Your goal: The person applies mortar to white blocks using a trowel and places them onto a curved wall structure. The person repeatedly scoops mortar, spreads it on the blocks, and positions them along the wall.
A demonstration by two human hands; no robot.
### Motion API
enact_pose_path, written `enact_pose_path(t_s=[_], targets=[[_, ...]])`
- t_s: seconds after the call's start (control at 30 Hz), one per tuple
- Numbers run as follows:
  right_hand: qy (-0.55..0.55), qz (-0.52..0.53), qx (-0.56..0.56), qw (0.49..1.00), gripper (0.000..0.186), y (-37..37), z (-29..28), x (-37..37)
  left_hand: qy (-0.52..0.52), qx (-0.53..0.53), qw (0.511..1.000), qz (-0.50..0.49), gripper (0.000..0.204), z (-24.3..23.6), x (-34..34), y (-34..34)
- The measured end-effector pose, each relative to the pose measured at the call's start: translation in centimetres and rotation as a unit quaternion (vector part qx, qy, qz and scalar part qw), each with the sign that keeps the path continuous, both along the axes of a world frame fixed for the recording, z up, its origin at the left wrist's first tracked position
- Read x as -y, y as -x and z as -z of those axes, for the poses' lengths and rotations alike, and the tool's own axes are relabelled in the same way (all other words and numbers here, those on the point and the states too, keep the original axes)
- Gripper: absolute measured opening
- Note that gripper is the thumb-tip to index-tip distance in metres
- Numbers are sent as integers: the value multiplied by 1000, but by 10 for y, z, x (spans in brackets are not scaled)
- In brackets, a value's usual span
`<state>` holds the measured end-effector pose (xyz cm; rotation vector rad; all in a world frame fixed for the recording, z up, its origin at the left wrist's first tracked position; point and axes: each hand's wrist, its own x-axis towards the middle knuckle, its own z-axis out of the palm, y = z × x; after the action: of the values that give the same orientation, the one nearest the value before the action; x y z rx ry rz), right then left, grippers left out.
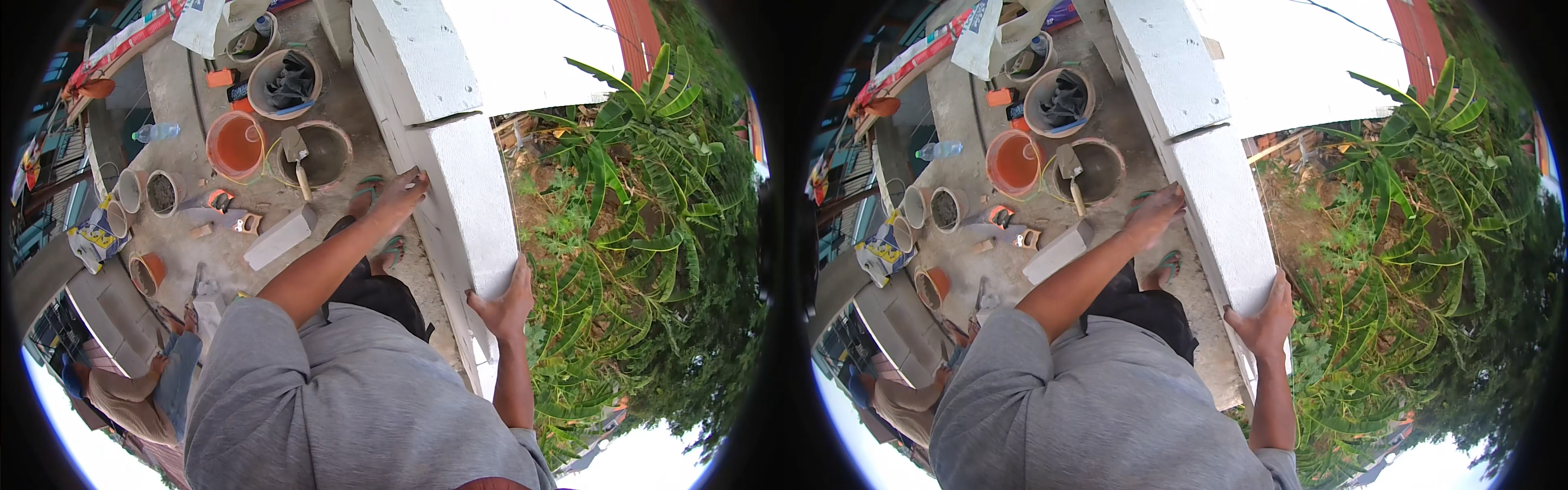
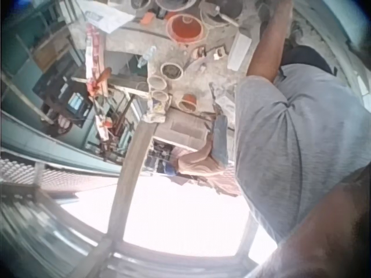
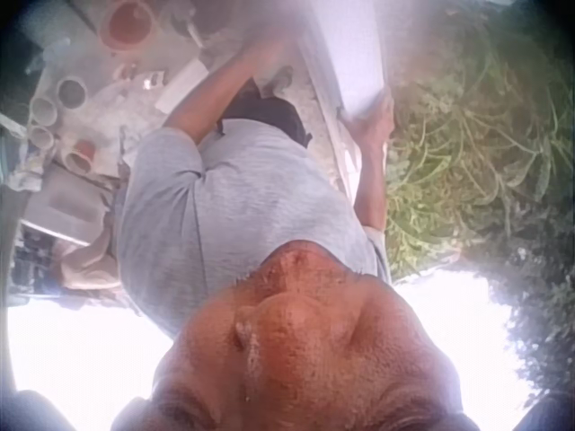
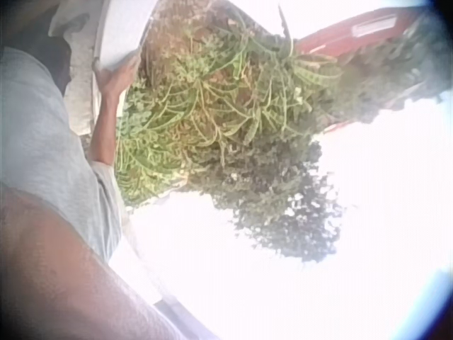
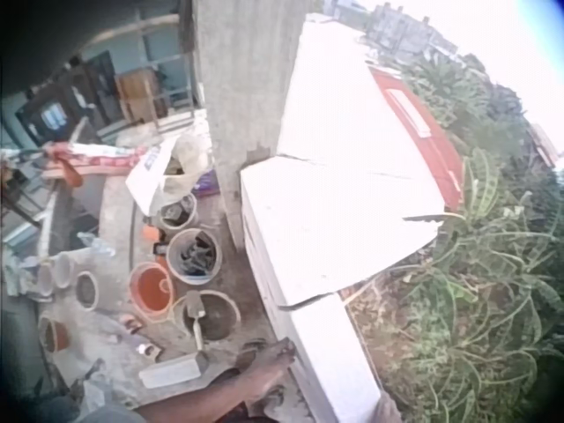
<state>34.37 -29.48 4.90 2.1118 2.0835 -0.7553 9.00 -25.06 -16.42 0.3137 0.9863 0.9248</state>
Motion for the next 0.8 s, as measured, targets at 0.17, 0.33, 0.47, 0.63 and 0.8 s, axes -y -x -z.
enact_pose_path(t_s=[0.17, 0.33, 0.47, 0.63, 0.8], targets=[[-28, -27, 26, 999, 120, -5, 5, 1, 19, -15, 1000, -8, 77, 2, -3, -3], [12, -4, 20, 1000, 120, -4, -1, -8, 4, -3, 1000, -20, 75, 16, -2, -12], [13, -13, 30, 999, 120, -10, -5, -7, 9, 0, 999, -49, 66, 19, 3, -21], [-3, -22, 35, 999, 123, -7, 10, -9, 5, 11, 999, -31, 62, 20, -9, -10], [16, -5, 23, 1000, 123, -2, 12, -12, 34, 1, 998, -45, 51, 6, -11, -10]])
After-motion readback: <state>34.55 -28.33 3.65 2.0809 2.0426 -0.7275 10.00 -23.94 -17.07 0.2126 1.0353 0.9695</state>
